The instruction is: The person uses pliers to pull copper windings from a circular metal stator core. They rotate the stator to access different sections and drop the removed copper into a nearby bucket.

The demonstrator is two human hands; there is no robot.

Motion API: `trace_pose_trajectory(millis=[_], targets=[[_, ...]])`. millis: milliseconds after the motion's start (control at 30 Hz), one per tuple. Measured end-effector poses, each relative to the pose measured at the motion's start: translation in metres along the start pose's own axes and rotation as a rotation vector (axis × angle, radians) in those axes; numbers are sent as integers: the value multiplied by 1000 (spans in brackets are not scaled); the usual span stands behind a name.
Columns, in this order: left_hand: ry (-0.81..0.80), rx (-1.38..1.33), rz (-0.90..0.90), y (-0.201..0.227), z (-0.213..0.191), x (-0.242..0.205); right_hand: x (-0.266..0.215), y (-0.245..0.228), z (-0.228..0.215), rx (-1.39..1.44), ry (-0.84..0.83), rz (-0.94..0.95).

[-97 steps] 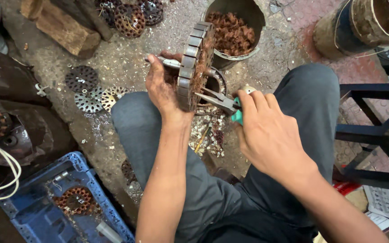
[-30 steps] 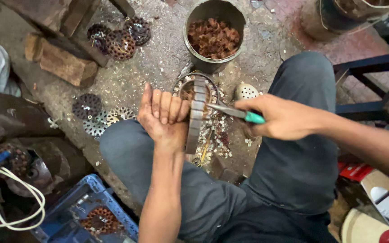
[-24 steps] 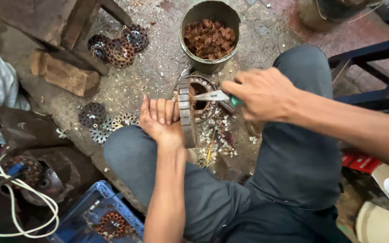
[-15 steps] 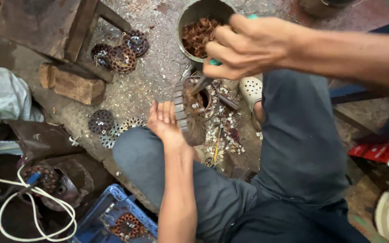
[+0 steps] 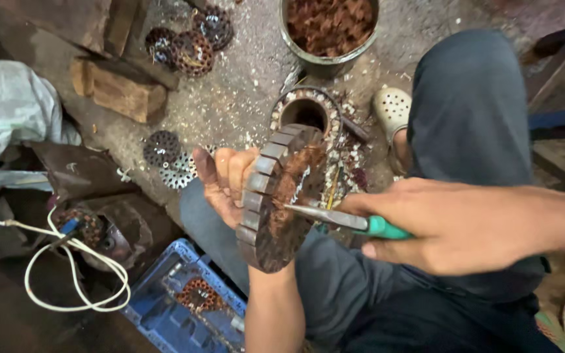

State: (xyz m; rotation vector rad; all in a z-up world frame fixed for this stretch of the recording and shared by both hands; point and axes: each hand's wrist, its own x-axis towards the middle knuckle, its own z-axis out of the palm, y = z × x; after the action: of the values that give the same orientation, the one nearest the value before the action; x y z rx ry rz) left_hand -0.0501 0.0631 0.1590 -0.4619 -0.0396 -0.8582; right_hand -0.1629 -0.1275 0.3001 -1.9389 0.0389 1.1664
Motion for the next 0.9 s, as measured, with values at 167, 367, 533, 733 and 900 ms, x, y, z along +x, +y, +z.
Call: trace_pose_trajectory(millis=[167,367,533,733,900], targets=[[36,58,58,-2,6,3,-1,-5,0,-4,-24,134],[-28,256,92,2,9,5,-8,5,-2,-177,23,215],[-10,351,148,0,11,3,-12,9,1,-327,89,343],[9,362,147,3,17,4,-22,-9,-1,-381,89,418],[-8,435,96,7,19,6,-30,-22,-1,-529,162,438]])
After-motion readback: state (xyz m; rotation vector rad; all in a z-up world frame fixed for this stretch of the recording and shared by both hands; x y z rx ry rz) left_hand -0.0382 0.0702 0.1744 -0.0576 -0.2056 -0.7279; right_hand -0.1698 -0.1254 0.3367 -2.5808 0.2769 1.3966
